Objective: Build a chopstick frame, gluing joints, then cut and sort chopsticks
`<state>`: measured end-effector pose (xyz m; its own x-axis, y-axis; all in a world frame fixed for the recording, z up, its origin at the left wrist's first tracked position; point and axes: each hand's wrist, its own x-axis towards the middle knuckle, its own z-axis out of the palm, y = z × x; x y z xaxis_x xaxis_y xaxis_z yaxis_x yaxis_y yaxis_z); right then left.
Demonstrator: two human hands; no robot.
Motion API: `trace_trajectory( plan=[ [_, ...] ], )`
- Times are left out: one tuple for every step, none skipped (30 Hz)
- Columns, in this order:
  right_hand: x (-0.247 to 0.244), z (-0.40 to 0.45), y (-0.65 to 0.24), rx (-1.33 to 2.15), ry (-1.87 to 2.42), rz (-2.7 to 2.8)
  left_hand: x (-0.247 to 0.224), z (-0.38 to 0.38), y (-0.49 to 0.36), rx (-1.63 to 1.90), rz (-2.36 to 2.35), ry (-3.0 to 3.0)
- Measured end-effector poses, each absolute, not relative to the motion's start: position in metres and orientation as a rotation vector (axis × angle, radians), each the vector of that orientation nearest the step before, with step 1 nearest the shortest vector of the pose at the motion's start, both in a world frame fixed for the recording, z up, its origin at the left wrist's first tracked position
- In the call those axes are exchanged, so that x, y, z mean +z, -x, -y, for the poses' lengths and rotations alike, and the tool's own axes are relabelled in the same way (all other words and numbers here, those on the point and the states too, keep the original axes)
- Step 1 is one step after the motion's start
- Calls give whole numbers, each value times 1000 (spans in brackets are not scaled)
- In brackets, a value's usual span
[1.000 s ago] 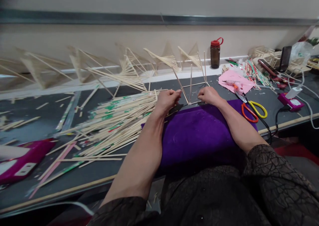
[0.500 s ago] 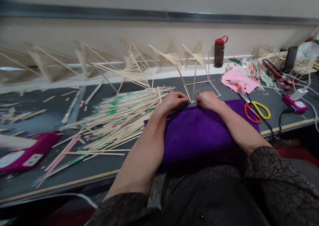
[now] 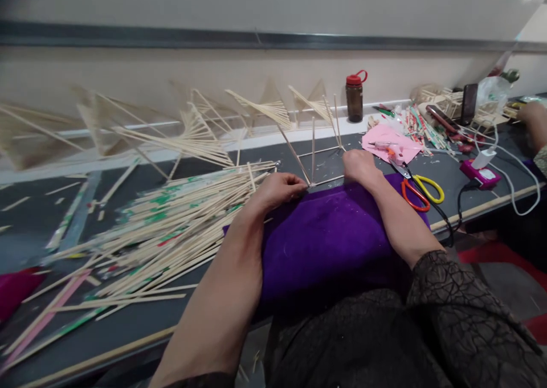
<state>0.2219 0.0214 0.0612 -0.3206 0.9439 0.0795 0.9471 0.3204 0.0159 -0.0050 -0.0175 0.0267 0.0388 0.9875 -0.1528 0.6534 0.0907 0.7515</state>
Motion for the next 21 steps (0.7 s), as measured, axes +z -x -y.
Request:
trace_trajectory(
  plan=[
    [66, -25, -229, -95, 1841, 2404, 27, 18, 5, 625, -1684, -1659],
    [70, -28, -237, -96, 1864, 2300, 28, 18, 4, 633, -1686, -1686],
    [76, -33, -246, -96, 1866, 2203, 29, 18, 3, 639, -1691, -1708],
    [82, -39, -254, -99, 1852, 2119, 31, 19, 2, 635, -1690, -1722],
    [89, -45, -262, -99, 1832, 2054, 32, 20, 1, 632, -1693, -1735],
    [96, -53, -269, -110, 1795, 2012, 33, 21, 0, 632, -1695, -1748],
    [104, -62, -276, -141, 1755, 1978, 34, 22, -2, 631, -1697, -1763],
    [112, -72, -282, -170, 1709, 1967, 36, 23, -2, 631, -1696, -1779],
    [120, -83, -287, -201, 1657, 1971, 36, 24, -3, 634, -1692, -1795],
    [127, -93, -292, -229, 1632, 1977, 37, 25, -4, 640, -1687, -1808],
    [134, -103, -296, -258, 1636, 1973, 38, 26, -4, 645, -1684, -1817],
    [140, -113, -301, -280, 1657, 1969, 38, 27, -4, 647, -1686, -1819],
    [145, -122, -306, -309, 1679, 1956, 38, 27, -4, 649, -1694, -1818],
    [149, -129, -312, -343, 1703, 1941, 39, 28, -5, 650, -1703, -1816],
    [152, -135, -319, -381, 1742, 1920, 40, 28, -5, 644, -1715, -1812],
    [153, -140, -326, -422, 1792, 1897, 40, 29, -6, 636, -1730, -1810],
    [154, -143, -333, -461, 1852, 1877, 42, 29, -7, 628, -1743, -1810],
    [154, -144, -339, -495, 1908, 1864, 43, 30, -8, 623, -1752, -1813],
    [153, -143, -344, -516, 1945, 1860, 44, 31, -9, 622, -1758, -1818],
    [151, -141, -346, -519, 1969, 1858, 45, 32, -11, 623, -1760, -1825],
    [149, -137, -345, -487, 1967, 1873, 46, 33, -12, 628, -1758, -1833]
  ],
)
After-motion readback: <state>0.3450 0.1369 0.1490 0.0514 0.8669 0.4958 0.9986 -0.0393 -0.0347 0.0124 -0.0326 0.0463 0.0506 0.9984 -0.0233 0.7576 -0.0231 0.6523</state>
